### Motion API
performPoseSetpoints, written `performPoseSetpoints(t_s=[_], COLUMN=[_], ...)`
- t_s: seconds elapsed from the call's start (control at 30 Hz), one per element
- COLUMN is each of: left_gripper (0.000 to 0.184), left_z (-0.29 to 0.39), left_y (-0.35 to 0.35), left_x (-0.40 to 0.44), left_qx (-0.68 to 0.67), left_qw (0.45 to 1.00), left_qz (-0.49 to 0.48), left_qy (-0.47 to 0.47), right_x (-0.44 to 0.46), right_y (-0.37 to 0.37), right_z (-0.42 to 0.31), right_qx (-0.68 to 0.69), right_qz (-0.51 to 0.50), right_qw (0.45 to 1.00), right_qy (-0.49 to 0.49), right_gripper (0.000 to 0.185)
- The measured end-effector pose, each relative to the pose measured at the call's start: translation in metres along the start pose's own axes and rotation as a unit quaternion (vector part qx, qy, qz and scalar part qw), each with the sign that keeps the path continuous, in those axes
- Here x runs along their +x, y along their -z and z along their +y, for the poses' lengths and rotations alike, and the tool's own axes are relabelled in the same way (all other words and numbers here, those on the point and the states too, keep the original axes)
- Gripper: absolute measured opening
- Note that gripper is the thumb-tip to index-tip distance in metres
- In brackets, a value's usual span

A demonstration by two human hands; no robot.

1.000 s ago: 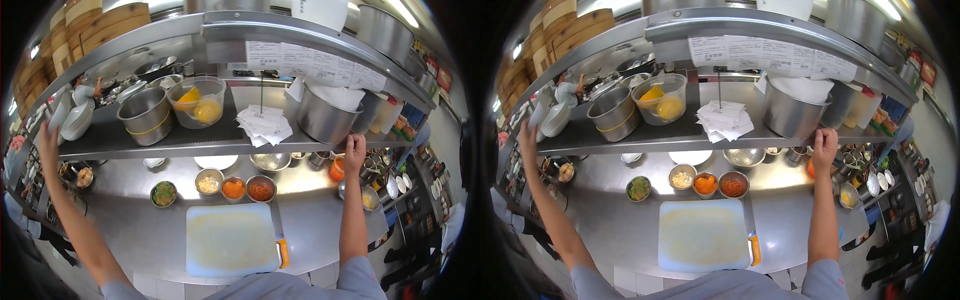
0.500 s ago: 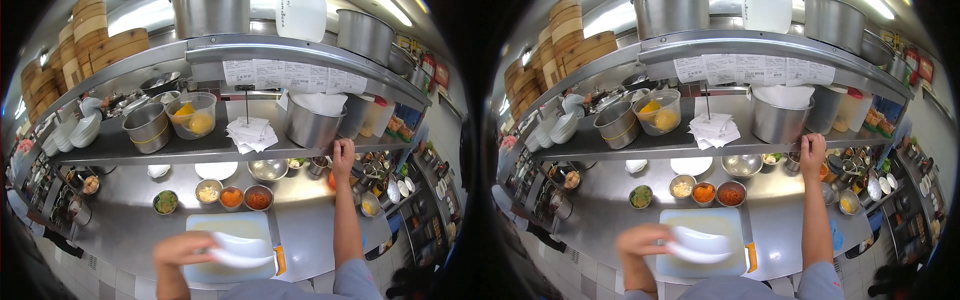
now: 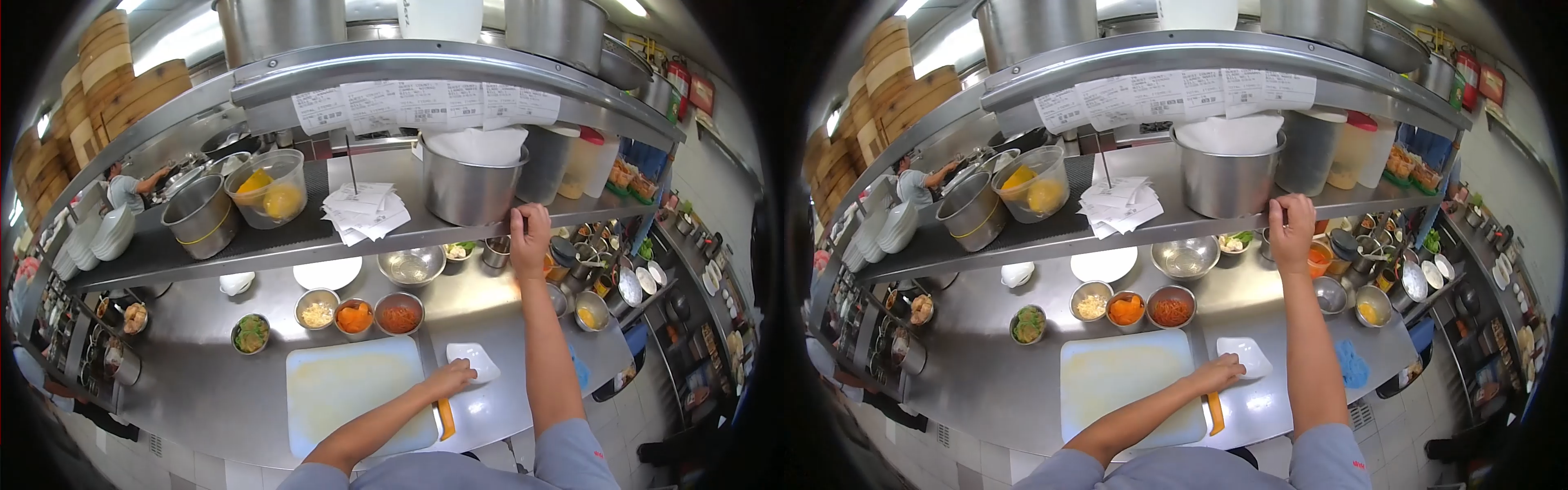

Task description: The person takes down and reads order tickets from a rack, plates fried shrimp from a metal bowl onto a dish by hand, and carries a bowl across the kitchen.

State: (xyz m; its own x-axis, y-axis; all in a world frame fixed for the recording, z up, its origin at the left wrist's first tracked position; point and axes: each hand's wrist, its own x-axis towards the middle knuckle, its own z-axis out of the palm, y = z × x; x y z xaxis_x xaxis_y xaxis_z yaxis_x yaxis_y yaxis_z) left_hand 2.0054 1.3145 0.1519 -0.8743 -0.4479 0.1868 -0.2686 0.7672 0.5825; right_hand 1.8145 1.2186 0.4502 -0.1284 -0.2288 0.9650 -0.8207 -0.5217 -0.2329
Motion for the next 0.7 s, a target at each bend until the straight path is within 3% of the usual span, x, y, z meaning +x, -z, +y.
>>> performPoseSetpoints(t_s=[0.17, 0.23, 0.33, 0.43, 0.6, 0.63, 0.7], left_gripper=[0.017, 0.017, 0.026, 0.027, 0.006, 0.006, 0.017], left_z=[-0.036, -0.045, -0.038, -0.055, -0.086, -0.083, -0.080], left_y=[-0.024, -0.027, -0.008, 0.010, 0.058, 0.059, 0.069], left_x=[0.003, -0.001, -0.004, -0.003, 0.008, 0.010, 0.018], left_qx=[0.067, 0.105, 0.066, 0.033, -0.015, -0.016, 0.013], left_qw=[0.997, 0.989, 0.991, 0.980, 0.948, 0.949, 0.935], left_qz=[0.026, 0.081, 0.103, 0.187, 0.282, 0.281, 0.260], left_qy=[0.037, 0.069, 0.061, 0.052, 0.144, 0.143, 0.241], right_x=[0.001, 0.000, -0.001, -0.001, -0.004, -0.004, 0.000], right_y=[-0.001, 0.000, -0.001, -0.003, -0.006, -0.006, -0.006], right_z=[0.001, -0.001, 0.003, 0.004, 0.003, 0.003, 0.006], right_qx=[0.002, 0.002, 0.001, -0.009, -0.018, -0.015, -0.011], right_qz=[0.004, 0.002, 0.000, 0.012, 0.026, 0.025, 0.029], right_qw=[1.000, 1.000, 1.000, 1.000, 0.999, 0.999, 0.999], right_qy=[-0.001, -0.003, 0.006, 0.016, 0.018, 0.017, 0.024], right_gripper=[0.010, 0.011, 0.012, 0.011, 0.011, 0.011, 0.011])
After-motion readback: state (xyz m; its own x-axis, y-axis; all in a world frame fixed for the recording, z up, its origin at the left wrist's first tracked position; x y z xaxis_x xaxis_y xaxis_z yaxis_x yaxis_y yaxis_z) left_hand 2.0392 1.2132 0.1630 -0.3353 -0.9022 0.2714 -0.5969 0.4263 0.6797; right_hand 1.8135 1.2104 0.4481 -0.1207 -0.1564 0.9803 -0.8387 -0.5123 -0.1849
